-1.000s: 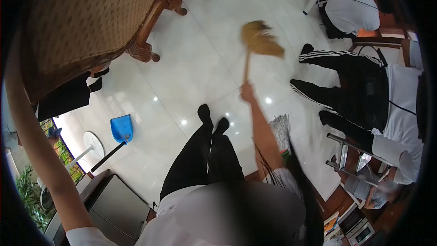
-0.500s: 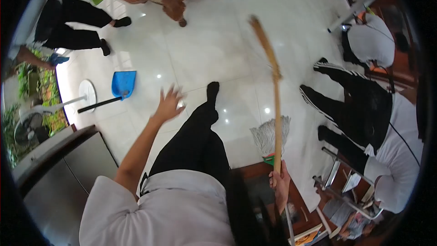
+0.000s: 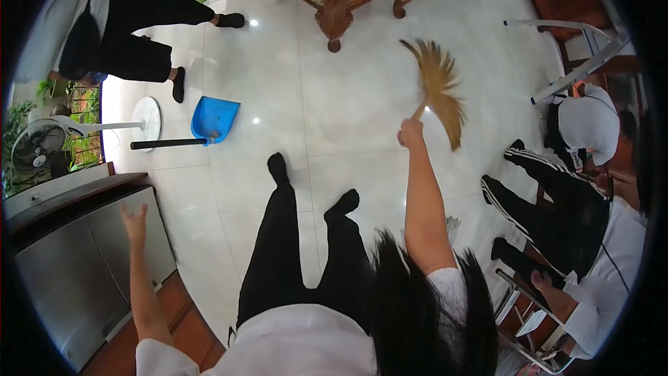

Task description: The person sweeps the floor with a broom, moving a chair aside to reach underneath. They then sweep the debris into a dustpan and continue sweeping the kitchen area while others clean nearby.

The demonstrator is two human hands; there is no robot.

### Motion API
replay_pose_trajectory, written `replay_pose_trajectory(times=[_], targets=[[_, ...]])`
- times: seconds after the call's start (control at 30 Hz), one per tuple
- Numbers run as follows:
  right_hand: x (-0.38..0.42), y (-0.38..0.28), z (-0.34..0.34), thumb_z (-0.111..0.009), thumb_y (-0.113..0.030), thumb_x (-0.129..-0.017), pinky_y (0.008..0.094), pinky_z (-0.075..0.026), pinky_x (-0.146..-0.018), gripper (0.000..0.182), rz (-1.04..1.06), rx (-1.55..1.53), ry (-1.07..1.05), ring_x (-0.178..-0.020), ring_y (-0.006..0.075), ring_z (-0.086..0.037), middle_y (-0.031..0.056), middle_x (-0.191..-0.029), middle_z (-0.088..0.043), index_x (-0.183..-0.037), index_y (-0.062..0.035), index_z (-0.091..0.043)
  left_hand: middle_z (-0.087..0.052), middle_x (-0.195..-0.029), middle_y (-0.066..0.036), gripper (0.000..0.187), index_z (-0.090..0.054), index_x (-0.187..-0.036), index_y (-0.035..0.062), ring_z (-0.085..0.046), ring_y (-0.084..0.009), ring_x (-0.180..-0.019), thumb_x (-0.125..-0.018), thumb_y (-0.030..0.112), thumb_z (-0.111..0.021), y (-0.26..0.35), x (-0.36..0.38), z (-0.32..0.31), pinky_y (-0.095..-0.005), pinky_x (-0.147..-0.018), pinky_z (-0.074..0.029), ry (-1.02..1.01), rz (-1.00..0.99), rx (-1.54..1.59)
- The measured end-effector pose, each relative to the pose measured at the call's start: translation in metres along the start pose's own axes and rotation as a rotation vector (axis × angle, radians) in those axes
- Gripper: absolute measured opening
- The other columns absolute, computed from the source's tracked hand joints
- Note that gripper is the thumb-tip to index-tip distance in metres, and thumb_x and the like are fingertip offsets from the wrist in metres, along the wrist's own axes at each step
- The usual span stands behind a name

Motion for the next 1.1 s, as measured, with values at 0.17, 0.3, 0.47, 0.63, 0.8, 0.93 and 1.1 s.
replay_pose_trajectory(times=[0.17,0.3,0.47,0.63,0.8,0.93,1.1], targets=[[-0.004,-0.058,-0.120,-0.044,-0.007,-0.071,0.0295,-0.038,-0.035,0.012,0.026,0.069,-0.062,-0.046,0.0175,-0.045,0.0088,-0.065,-0.046,-0.081,-0.0018,-0.043,-0.022,-0.130,-0.022,0.089,-0.013,-0.128,-0.0029,-0.024,-0.0325,-0.120,-0.069,0.037,-0.066,-0.047,-0.110,0.013,-0.0372,-0.098,-0.020,0.187,-0.026,0.225],[0.022,-0.077,-0.172,-0.045,-0.012,-0.070,0.0328,-0.043,-0.043,0.025,0.076,0.428,-0.187,-0.057,0.0215,-0.052,0.0130,-0.073,-0.051,-0.092,0.0002,-0.046,-0.029,-0.126,-0.023,0.073,-0.024,-0.124,-0.0042,-0.028,-0.0286,-0.118,-0.074,0.034,-0.062,-0.104,-0.195,0.000,-0.0344,-0.100,-0.014,0.134,-0.075,0.223],[0.057,0.007,-0.129,-0.047,-0.014,-0.068,0.0425,-0.047,-0.061,0.058,0.574,1.213,0.028,-0.069,0.0362,-0.057,0.0222,-0.075,-0.056,-0.123,-0.0081,-0.029,-0.044,-0.116,-0.011,0.068,-0.020,-0.128,0.0011,-0.045,-0.0213,-0.102,-0.079,0.032,-0.056,-0.151,-0.249,-0.031,-0.0341,-0.085,-0.037,0.151,0.228,0.152],[0.157,0.103,-0.052,-0.042,-0.007,-0.068,0.0435,-0.046,-0.061,0.064,0.413,1.260,-0.221,-0.068,0.0382,-0.056,0.0251,-0.075,-0.056,-0.129,-0.0116,-0.023,-0.038,-0.125,-0.011,0.075,-0.027,-0.127,0.0069,-0.046,-0.0263,-0.102,-0.071,0.044,-0.060,-0.100,-0.239,-0.055,-0.0433,-0.085,-0.033,0.023,0.402,0.313],[0.325,0.041,-0.068,-0.052,-0.007,-0.070,0.0282,-0.043,-0.048,0.053,0.094,0.762,-0.345,-0.049,0.0166,-0.052,0.0105,-0.062,-0.053,-0.122,-0.0052,-0.039,-0.029,-0.131,-0.013,0.083,-0.020,-0.130,0.0155,-0.047,-0.0278,-0.099,-0.067,0.052,-0.060,-0.053,-0.231,-0.089,-0.0368,-0.073,-0.041,-0.271,0.485,0.431],[0.395,-0.029,-0.099,-0.055,-0.003,-0.074,0.0215,-0.034,-0.036,0.048,-0.002,0.548,-0.328,-0.040,0.0056,-0.040,-0.0001,-0.057,-0.048,-0.121,-0.0080,-0.043,-0.028,-0.129,-0.018,0.086,-0.023,-0.128,0.0050,-0.036,-0.0311,-0.113,-0.066,0.050,-0.062,-0.069,-0.245,-0.109,-0.0380,-0.090,-0.032,-0.167,0.381,0.381],[0.303,-0.071,-0.185,-0.055,-0.004,-0.075,0.0250,-0.043,-0.068,0.047,0.524,0.615,-0.343,-0.072,0.0118,-0.052,0.0072,-0.085,-0.058,-0.120,-0.0078,-0.043,-0.027,-0.126,-0.026,0.090,-0.022,-0.126,-0.0039,-0.030,-0.0350,-0.116,-0.065,0.048,-0.064,-0.037,-0.240,-0.097,-0.0396,-0.095,-0.026,-0.127,0.177,0.069]])
Point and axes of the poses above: each hand's wrist, its own x-axis away from the middle knuckle, its own z-axis out of the back of the hand, y = z × x, the point moved 5 cm from there along -x, towards the middle knuckle
